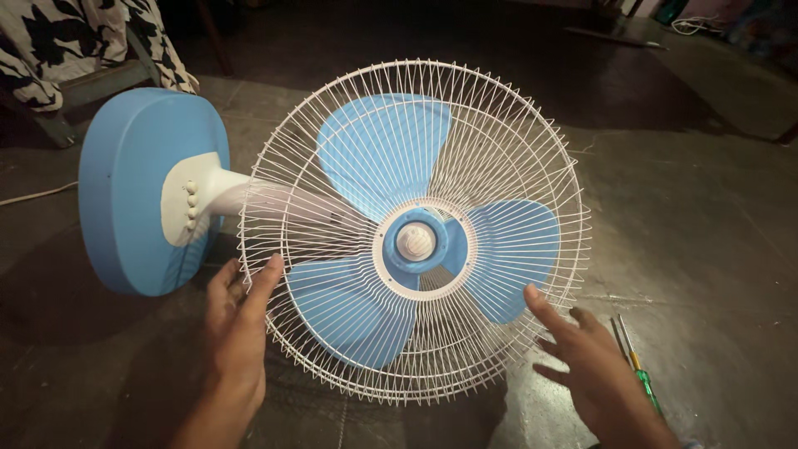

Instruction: The person reassembles a standing electric fan by hand. They place the fan blade onto the motor shaft, secure it with a white plastic nut, and then attach the front wire cage to complete the assembly.

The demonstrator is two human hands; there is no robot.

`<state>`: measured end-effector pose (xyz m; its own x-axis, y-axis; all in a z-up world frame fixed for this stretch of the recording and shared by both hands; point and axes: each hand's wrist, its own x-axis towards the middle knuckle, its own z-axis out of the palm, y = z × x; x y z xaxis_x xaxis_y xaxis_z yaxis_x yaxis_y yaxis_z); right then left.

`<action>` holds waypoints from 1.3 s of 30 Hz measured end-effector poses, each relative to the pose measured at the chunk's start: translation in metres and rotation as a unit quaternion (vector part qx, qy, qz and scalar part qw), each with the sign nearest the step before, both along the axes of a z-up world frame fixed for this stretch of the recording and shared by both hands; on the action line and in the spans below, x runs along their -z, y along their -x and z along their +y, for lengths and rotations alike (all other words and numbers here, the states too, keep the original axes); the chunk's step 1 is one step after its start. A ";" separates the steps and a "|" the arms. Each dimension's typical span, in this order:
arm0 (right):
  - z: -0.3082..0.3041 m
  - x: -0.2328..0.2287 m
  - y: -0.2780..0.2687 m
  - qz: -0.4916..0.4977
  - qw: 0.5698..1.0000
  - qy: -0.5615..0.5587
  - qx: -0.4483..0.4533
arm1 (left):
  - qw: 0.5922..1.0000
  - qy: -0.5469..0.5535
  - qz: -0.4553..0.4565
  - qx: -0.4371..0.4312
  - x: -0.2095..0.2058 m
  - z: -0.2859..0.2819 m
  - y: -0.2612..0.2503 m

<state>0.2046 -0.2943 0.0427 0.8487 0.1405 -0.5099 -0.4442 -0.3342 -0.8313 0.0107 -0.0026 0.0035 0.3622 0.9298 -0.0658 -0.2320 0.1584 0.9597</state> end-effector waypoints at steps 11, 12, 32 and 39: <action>0.005 0.012 0.000 0.020 0.999 -0.019 -0.021 | 0.996 -0.066 0.029 0.045 -0.011 -0.016 -0.004; 0.004 0.013 -0.001 0.021 0.999 -0.022 -0.012 | 0.997 -0.064 0.031 0.040 -0.012 -0.018 -0.004; 0.007 0.011 -0.016 -0.048 0.993 -0.110 0.011 | 0.984 -0.168 0.051 0.010 -0.010 -0.053 -0.008; 0.010 -0.007 -0.003 -0.058 0.989 -0.131 0.046 | 0.938 -0.323 0.122 -0.013 -0.009 -0.047 -0.004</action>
<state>0.2073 -0.2840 0.0499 0.9143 0.1752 -0.3651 -0.3597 -0.0629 -0.9310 0.0142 -0.0493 0.0127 0.3854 0.8133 0.4359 0.0123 -0.4769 0.8789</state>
